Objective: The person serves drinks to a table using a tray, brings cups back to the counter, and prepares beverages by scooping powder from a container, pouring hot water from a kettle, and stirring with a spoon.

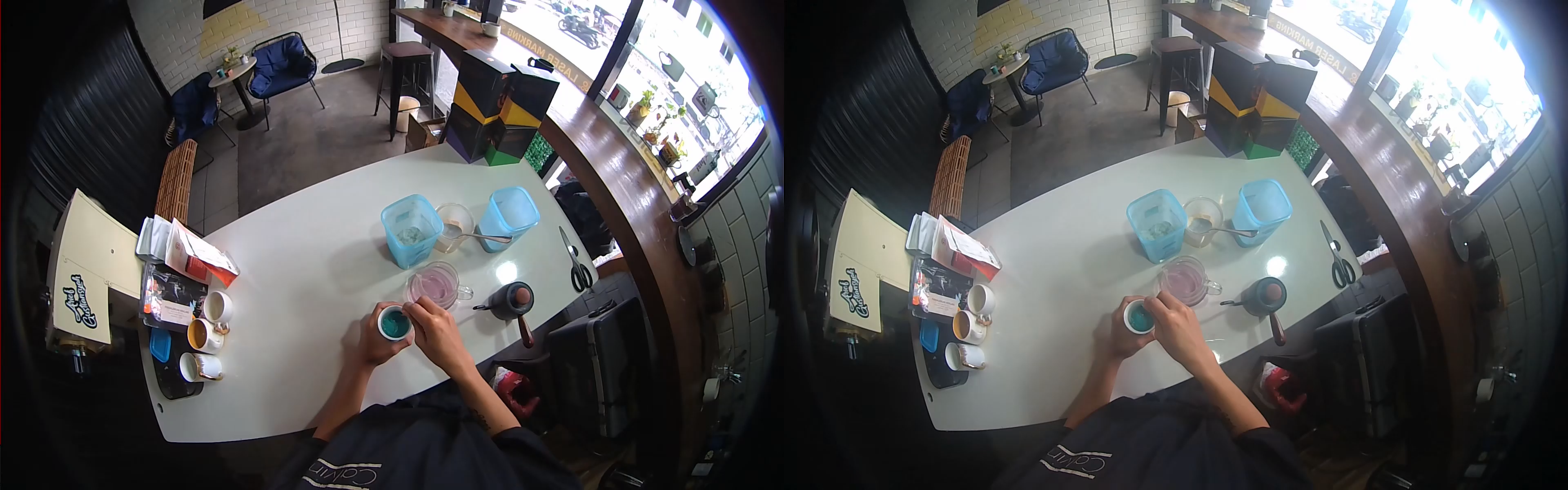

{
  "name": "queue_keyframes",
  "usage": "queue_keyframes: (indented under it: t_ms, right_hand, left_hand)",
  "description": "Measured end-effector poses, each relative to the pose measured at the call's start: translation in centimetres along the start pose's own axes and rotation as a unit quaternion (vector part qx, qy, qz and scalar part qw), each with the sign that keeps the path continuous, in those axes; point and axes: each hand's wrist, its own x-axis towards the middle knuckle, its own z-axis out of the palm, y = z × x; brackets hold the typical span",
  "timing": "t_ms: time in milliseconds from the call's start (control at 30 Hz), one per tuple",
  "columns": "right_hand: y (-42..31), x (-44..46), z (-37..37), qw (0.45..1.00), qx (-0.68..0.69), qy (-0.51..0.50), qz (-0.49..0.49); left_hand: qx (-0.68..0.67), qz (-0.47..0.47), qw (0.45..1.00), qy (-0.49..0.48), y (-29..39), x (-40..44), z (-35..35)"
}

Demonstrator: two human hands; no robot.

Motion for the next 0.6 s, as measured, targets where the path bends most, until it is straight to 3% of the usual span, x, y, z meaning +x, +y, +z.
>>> queue_keyframes:
  t_ms: [133, 300, 500, 600]
  right_hand:
    - [-0.2, 0.1, 0.4, 1.000, 0.022, -0.002, 0.000]
    - [-0.7, 0.0, -0.4, 0.997, -0.007, -0.080, -0.013]
    - [-0.2, 0.5, -0.1, 1.000, -0.008, -0.004, 0.011]
    - [-0.3, 0.6, 0.0, 1.000, 0.015, -0.016, 0.013]
  left_hand:
    - [-0.006, 0.002, 1.000, 0.000, 0.0, 0.0, 0.0]
    - [-0.034, -0.008, 0.999, -0.005, -0.2, -0.1, 0.0]
    - [0.000, -0.013, 1.000, -0.010, -1.1, -0.3, 0.1]
    - [-0.013, -0.003, 1.000, -0.010, -1.2, -0.3, 0.1]
